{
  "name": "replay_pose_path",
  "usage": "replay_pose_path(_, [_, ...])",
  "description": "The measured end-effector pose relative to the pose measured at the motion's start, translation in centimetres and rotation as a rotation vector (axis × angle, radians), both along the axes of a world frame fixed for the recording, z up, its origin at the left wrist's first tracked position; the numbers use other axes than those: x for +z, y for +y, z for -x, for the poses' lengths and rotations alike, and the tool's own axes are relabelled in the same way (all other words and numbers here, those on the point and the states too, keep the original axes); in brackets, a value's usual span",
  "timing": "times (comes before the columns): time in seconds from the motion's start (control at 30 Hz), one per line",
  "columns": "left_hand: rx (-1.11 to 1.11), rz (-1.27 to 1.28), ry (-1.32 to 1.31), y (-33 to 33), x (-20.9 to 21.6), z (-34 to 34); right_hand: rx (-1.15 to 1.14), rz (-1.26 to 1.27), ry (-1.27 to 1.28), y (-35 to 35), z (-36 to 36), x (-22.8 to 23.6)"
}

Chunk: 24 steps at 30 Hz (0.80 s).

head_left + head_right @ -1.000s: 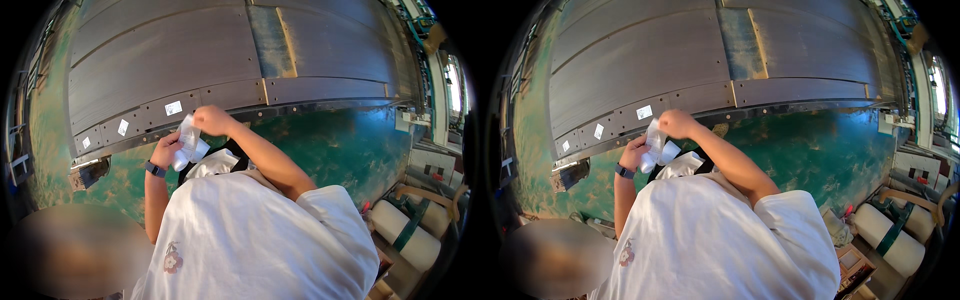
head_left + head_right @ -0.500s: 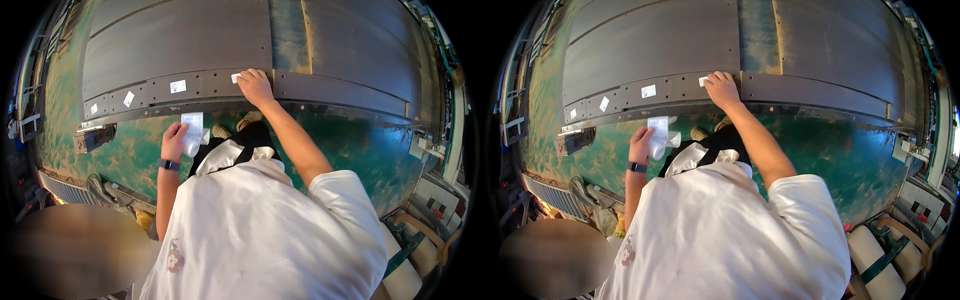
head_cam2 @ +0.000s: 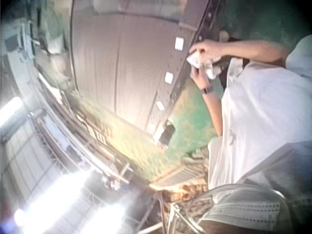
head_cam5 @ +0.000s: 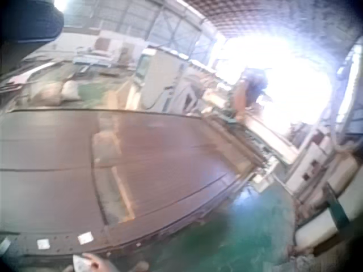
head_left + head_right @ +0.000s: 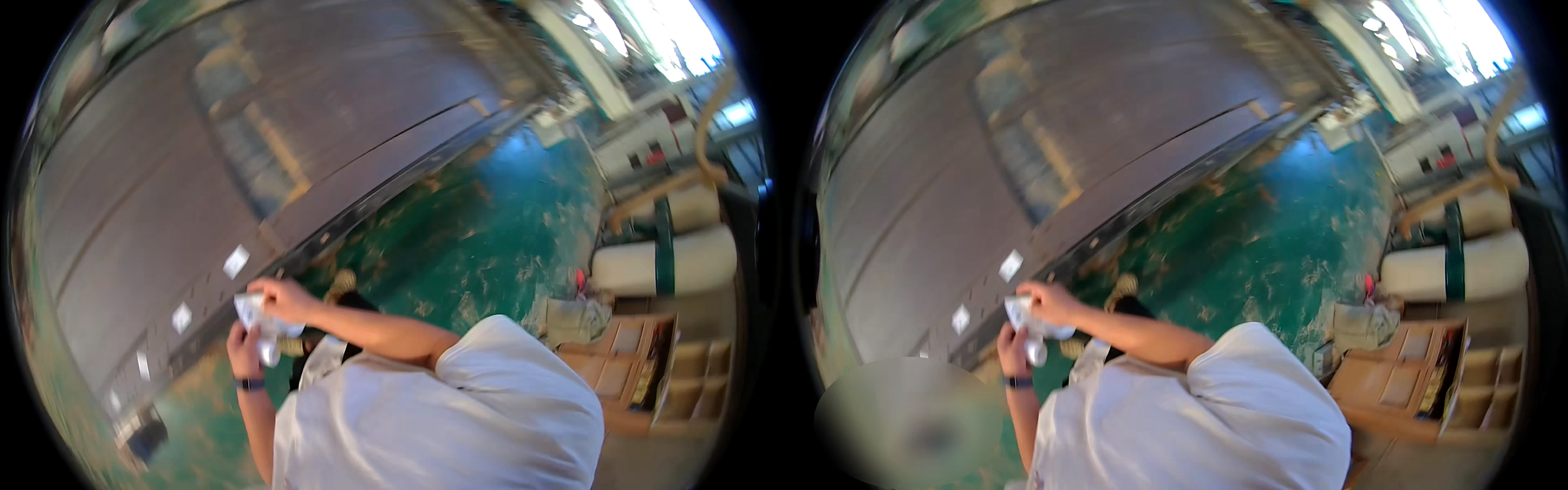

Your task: The person peels stickers from a roll and applies them to several large dark wood panels on a conveyor belt, then gathers several small wood pieces and carries them across the room to a sorting station.

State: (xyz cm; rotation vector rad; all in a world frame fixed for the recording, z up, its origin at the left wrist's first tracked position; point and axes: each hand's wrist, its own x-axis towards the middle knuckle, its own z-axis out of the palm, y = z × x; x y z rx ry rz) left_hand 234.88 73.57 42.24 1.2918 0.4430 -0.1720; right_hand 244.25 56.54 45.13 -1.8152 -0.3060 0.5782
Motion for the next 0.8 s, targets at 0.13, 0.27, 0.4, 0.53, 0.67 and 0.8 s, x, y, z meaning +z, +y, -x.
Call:
replay_pose_path(0.13, [-0.022,-0.112,0.024,-4.8,1.8,-1.9,-0.005,0.09,-0.647,-5.4,-0.4,1.0])
replay_pose_path(0.27, [-0.237,-0.136,0.001,-11.6,0.2,-6.1,0.286,0.242,-0.583,-12.9,-3.0,0.7])
replay_pose_path(0.4, [-0.446,-0.11,0.032,-22.0,-0.2,-12.3,-0.011,0.266,-0.479,-26.7,-7.1,-0.6])
replay_pose_path(0.53, [-0.56,-0.31,-0.007,-34.0,0.6,-17.8,-0.624,-0.029,-0.038,-43.1,-10.5,0.9])
replay_pose_path(0.67, [-0.537,-0.22,0.01,-43.0,-1.3,-23.4,-0.929,-0.145,0.019,-54.3,-11.6,0.6])
replay_pose_path(0.8, [-0.388,0.063,0.083,-51.1,-0.6,-29.4,-0.913,-0.105,0.115,-61.4,-13.0,-0.9])
